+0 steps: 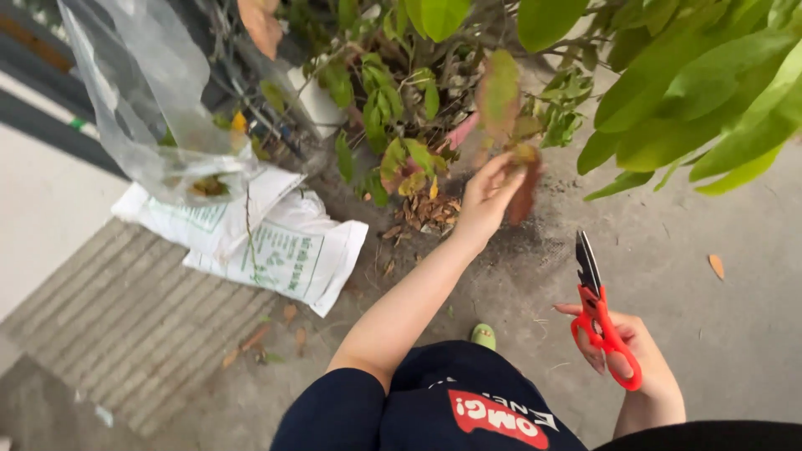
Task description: Pruning leaves and small branches from a potted plant using scissors and collecting them in a plastic bag.
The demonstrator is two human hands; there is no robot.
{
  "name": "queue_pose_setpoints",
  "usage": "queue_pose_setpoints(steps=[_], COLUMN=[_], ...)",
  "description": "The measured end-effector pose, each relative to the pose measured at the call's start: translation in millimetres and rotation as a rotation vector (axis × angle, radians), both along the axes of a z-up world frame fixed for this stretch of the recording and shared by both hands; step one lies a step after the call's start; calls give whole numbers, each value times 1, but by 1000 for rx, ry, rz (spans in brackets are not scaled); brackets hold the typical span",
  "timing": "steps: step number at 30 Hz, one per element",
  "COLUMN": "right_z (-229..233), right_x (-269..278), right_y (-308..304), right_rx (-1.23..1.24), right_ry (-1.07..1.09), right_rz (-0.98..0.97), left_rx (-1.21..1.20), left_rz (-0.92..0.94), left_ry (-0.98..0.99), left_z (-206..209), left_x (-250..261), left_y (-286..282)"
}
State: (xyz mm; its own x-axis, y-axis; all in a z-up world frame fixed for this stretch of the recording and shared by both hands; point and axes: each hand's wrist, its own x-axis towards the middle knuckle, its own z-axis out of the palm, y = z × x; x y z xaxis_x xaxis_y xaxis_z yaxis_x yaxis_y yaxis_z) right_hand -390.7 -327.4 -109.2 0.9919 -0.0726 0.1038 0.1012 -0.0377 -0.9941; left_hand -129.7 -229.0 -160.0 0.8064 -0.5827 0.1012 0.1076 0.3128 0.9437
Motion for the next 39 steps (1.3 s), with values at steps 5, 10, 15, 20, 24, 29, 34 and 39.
queue_pose_setpoints(steps=[5, 10, 15, 20, 24, 29, 34, 39], right_z=[-53, -31, -16, -30, -23, -1, 46, 53], right_x=[-16, 24, 64, 83, 84, 86, 102, 120], right_y=[-92, -120, -118, -127, -118, -108, -72, -67], right_rx=[-44, -322, -337, -251, -59, -200, -219, -406], right_ry=[193, 392, 357, 247, 157, 58, -99, 272], right_rz=[33, 101, 246, 308, 301, 234, 237, 38], left_rx=[-221, 141, 343, 625, 746, 696, 804, 530], left_rz=[41, 561, 590, 486, 515, 633, 649, 515], left_ry=[105, -190, -412, -504, -448, -570, -730, -627], left_z=[16, 40, 57, 61, 115, 147, 142, 111], left_x=[-25, -50, -65, -51, -37, 9, 72, 95], left_y=[26, 42, 52, 69, 106, 56, 12, 30])
